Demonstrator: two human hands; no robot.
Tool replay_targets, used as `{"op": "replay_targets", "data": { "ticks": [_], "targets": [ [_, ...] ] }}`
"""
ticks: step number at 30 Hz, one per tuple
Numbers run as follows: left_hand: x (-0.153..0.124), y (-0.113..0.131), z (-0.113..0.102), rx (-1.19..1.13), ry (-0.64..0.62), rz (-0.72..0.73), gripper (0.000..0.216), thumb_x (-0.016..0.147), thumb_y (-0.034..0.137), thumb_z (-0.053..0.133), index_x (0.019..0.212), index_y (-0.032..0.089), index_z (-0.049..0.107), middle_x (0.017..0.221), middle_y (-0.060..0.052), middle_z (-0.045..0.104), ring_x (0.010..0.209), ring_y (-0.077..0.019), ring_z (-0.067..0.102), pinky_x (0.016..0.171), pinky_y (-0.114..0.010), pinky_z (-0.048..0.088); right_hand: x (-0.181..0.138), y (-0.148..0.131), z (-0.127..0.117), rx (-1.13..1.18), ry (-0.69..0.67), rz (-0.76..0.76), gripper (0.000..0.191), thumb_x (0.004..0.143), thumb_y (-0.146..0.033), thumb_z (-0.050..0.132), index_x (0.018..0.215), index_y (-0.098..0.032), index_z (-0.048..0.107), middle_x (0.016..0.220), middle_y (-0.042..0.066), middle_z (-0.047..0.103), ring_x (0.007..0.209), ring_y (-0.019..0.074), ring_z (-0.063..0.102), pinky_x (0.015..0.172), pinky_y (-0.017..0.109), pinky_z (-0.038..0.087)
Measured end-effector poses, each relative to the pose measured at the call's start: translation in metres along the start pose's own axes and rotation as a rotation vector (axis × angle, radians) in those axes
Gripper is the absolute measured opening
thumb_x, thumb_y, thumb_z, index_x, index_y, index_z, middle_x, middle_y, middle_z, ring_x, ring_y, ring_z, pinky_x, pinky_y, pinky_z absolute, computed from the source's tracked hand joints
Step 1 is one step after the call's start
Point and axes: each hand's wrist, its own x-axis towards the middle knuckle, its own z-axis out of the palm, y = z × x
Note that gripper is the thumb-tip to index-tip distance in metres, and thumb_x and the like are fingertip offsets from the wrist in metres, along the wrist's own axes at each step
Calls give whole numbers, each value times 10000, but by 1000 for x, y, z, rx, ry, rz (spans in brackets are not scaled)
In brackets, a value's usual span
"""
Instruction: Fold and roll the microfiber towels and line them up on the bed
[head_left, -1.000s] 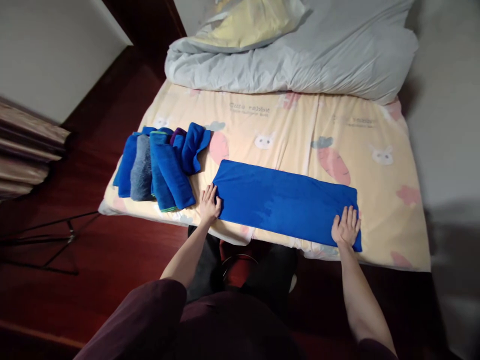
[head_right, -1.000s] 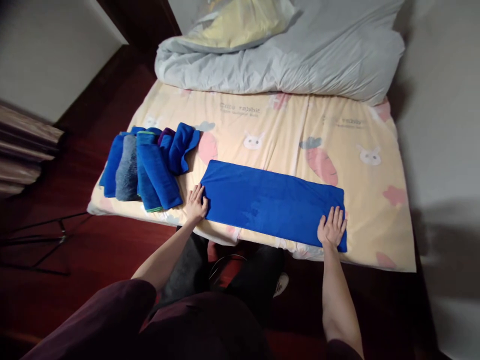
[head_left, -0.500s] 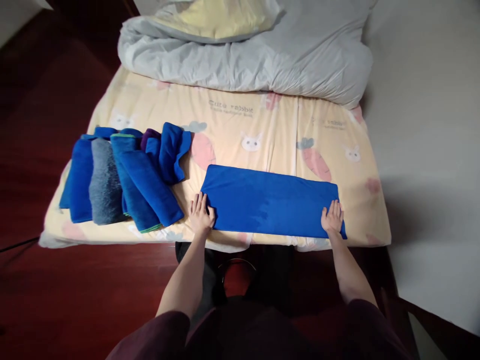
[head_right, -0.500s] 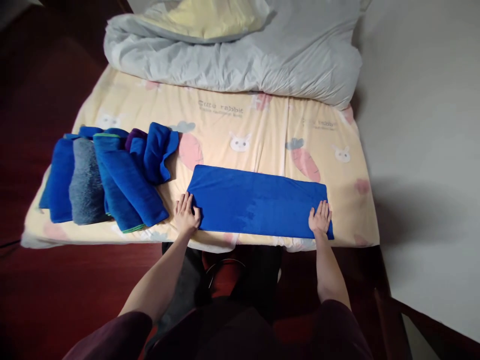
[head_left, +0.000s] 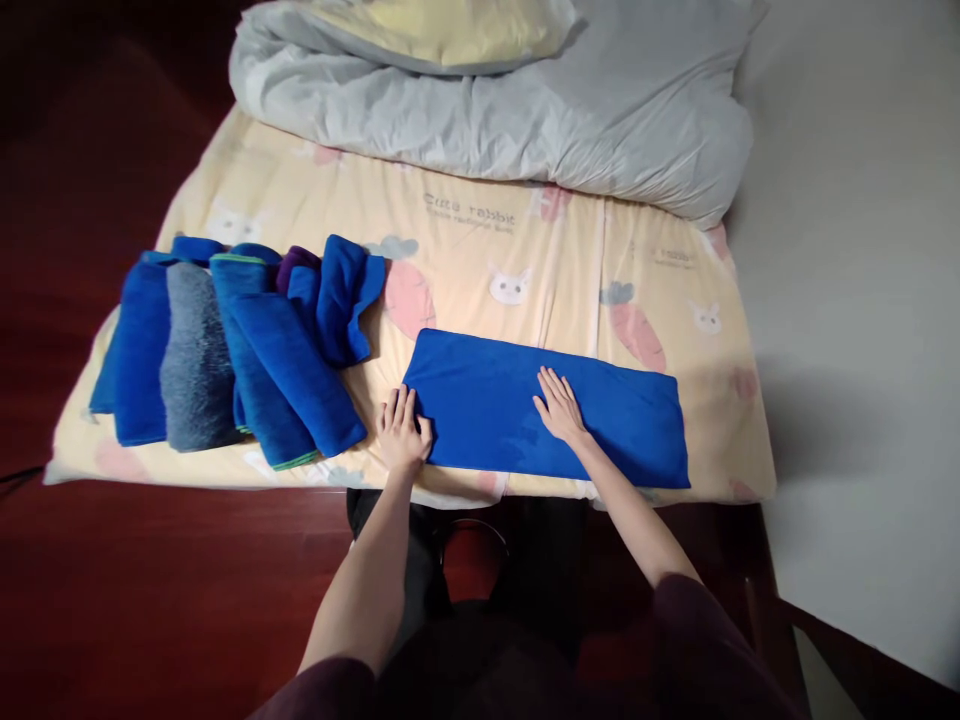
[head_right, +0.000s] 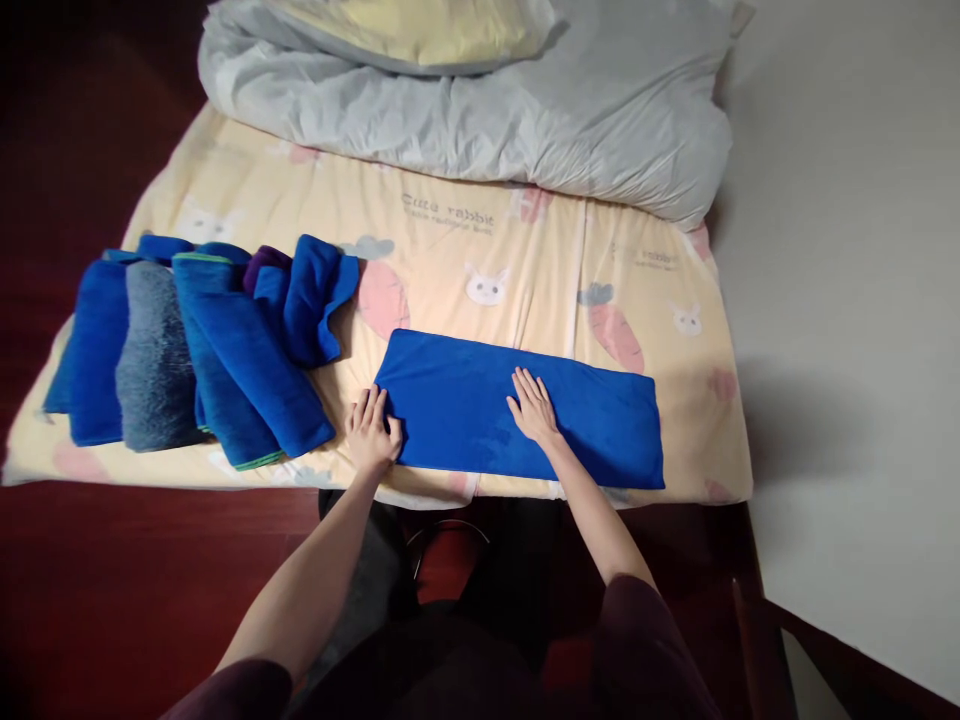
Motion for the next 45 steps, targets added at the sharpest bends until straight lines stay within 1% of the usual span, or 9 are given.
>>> {"op": "replay_targets", "data": {
  "ticks": [3, 12, 16, 22, 27, 32, 36, 39, 45],
  "targets": [
    [0, 0, 0, 37, 3, 7, 634, 910, 245, 477, 1539, 171, 487, 1621, -107, 437, 1545, -283, 333, 1286, -521, 200, -2, 23, 0, -27, 22, 73, 636, 1079, -436, 260, 1637, -130, 287, 1702, 74, 273, 1594, 186, 197, 1322, 437, 122],
    [1, 6, -5, 39, -20, -5, 643, 918, 244, 470, 1559, 191, 464, 1628, -82, 428, 1549, -295, 322, 1284, -546, 202, -66, 164, -40, -199, 66, 549, 679, 1071, -435, 188, 1647, -74, 199, 1705, 169, 240, 1593, 240, 184, 1289, 503, 175],
    [1, 7, -7, 57, -23, -4, 623, 926, 237, 464, 1545, 178, 479, 1626, -87, 434, 1545, -292, 331, 1285, -533, 212, -75, 195, -45, -196, 91, 664, 727, 1065, -477, 146, 1640, -34, 186, 1705, 189, 223, 1593, 253, 161, 1293, 501, 145],
    [2, 3, -4, 47, -49, -11, 620, 924, 240, 471, 1539, 165, 488, 1634, -89, 419, 1556, -295, 305, 1292, -538, 187, -72, 220, -52, -190, 102, 765, 757, 1061, -486, 163, 1632, 11, 174, 1705, 211, 192, 1591, 271, 148, 1298, 502, 131],
    [1, 3, -4, 55, -56, -13, 629, 930, 229, 461, 1557, 175, 463, 1644, -78, 404, 1560, -294, 295, 1288, -534, 197, -66, 205, -61, -206, 81, 778, 762, 1053, -463, 186, 1615, 52, 198, 1702, 240, 171, 1594, 318, 122, 1292, 555, 109],
    [1, 5, -5, 103, -32, 8, 602, 942, 226, 446, 1540, 174, 489, 1626, -68, 434, 1548, -280, 325, 1277, -514, 233, -100, 133, -48, -255, 225, 616, 738, 1049, -453, 204, 1638, -10, 172, 1710, 231, 151, 1600, 335, 95, 1267, 615, 146],
    [2, 4, -5, 109, -46, 3, 628, 929, 226, 455, 1555, 183, 471, 1629, -70, 427, 1555, -285, 311, 1274, -531, 232, -140, 91, -23, -176, 275, 702, 709, 1046, -440, 201, 1652, -72, 196, 1707, 210, 192, 1597, 342, 130, 1256, 634, 158],
    [3, 5, -6, 115, -62, -2, 638, 922, 232, 456, 1558, 183, 466, 1640, -76, 407, 1561, -281, 299, 1275, -534, 227, -150, 85, -13, -144, 330, 789, 690, 1043, -418, 209, 1647, -86, 241, 1699, 211, 224, 1593, 340, 160, 1258, 636, 146],
    [5, 9, -10, 143, -80, -11, 600, 941, 251, 416, 1526, 144, 495, 1638, -109, 409, 1563, -263, 295, 1280, -524, 226, -143, 83, -14, -136, 394, 775, 673, 1032, -390, 243, 1633, -94, 297, 1687, 202, 266, 1583, 338, 202, 1254, 639, 159]
  ]
}}
